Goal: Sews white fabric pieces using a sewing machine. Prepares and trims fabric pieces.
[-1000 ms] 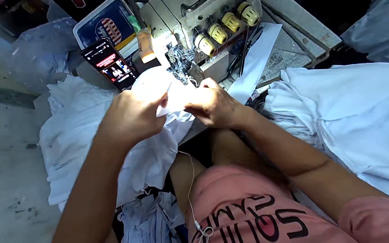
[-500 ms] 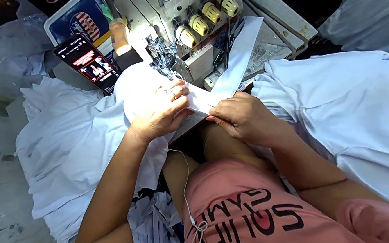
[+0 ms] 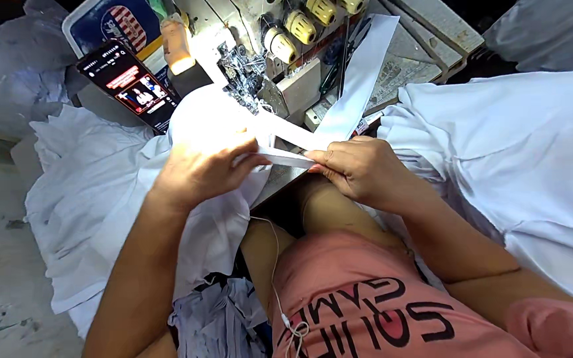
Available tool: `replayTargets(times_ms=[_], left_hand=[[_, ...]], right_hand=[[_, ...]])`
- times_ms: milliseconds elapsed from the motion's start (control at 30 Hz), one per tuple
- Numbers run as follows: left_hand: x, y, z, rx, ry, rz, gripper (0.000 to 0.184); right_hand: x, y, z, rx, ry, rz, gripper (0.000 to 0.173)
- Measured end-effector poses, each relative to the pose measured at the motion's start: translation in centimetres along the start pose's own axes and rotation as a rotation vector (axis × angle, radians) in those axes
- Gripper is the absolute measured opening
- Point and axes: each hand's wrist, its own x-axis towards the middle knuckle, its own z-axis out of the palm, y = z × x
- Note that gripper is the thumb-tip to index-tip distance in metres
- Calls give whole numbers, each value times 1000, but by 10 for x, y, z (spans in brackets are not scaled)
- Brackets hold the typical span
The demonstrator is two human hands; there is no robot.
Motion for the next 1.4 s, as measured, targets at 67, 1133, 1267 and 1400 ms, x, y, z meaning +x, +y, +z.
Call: replayTargets(times_ms=[67, 1133, 1267, 1400], left_hand=[[-16, -6, -9, 54, 3, -85, 37], [-24, 86, -123, 120, -282, -221, 39], [-22, 75, -118, 375, -295, -219, 38], [-76, 9, -134, 277, -198, -484, 50]], right_hand=[[-4, 3, 2, 23, -11, 4, 29], [39, -83, 110, 710, 37, 139, 54], [112, -104, 108, 545, 110, 50, 16], [145, -88, 99, 472, -319, -41, 30]])
